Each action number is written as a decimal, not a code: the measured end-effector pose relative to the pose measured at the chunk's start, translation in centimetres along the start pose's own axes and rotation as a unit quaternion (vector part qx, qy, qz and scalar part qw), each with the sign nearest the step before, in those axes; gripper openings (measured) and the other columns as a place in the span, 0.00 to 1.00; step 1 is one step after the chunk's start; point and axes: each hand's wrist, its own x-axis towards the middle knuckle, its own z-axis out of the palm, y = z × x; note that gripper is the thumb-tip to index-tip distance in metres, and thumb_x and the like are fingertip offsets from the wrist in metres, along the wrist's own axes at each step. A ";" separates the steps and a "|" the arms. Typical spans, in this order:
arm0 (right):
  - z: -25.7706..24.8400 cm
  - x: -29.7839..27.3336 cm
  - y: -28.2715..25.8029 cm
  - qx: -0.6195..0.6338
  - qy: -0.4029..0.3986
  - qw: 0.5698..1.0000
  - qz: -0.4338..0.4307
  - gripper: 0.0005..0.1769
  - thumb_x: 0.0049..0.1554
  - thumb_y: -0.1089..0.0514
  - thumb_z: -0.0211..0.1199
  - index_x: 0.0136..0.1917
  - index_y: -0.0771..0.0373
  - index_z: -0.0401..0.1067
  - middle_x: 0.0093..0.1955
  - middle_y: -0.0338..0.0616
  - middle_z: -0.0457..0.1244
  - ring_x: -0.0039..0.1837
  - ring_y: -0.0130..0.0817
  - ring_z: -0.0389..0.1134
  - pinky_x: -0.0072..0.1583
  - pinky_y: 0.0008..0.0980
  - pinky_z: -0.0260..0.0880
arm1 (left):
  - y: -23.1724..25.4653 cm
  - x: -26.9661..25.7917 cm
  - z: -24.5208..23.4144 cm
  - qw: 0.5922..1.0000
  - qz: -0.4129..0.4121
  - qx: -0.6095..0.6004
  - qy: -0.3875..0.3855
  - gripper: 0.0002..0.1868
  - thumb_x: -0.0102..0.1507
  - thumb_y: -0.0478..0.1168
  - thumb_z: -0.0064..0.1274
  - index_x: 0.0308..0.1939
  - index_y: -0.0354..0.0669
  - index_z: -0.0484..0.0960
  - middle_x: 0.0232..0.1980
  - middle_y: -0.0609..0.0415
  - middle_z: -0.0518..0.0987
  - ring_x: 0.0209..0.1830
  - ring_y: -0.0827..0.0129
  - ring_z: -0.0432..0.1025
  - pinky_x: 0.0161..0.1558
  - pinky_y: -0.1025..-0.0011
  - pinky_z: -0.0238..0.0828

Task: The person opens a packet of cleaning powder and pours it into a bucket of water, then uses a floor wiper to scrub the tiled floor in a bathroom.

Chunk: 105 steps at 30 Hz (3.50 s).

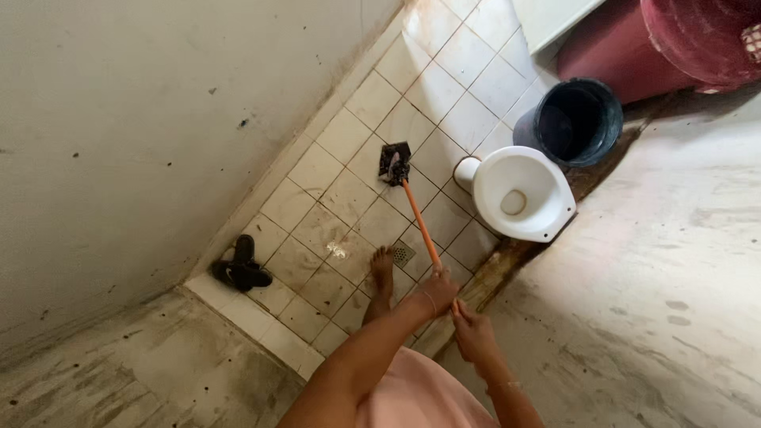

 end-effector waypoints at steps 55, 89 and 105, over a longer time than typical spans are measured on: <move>5.0 7.4 -4.7 0.071 -0.023 0.997 -0.009 0.23 0.66 0.51 0.50 0.73 0.47 0.69 0.25 0.33 0.52 0.25 0.25 0.47 0.28 0.30 0.49 | -10.2 5.7 -1.8 0.981 -0.067 0.170 -0.068 0.30 0.66 0.33 0.55 0.71 0.31 0.64 0.85 0.36 0.40 0.86 0.49 0.35 0.67 0.65 0.69; 7.5 9.5 -10.4 0.219 -0.113 0.964 -0.099 0.15 0.67 0.58 0.51 0.61 0.64 0.73 0.36 0.40 0.62 0.32 0.27 0.58 0.32 0.31 0.60 | -2.7 -6.2 -12.3 0.756 -0.376 -0.484 0.230 0.24 0.66 0.52 0.43 0.58 0.43 0.80 0.50 0.43 0.83 0.44 0.57 0.76 0.46 0.60 0.71; 6.4 23.9 -17.0 0.079 -0.078 0.973 -0.203 0.14 0.66 0.60 0.52 0.52 0.77 0.71 0.38 0.50 0.65 0.35 0.35 0.65 0.34 0.39 0.66 | -7.4 1.1 -17.8 0.606 -0.292 -0.680 0.292 0.25 0.71 0.53 0.35 0.48 0.33 0.78 0.32 0.52 0.74 0.24 0.67 0.65 0.24 0.65 0.59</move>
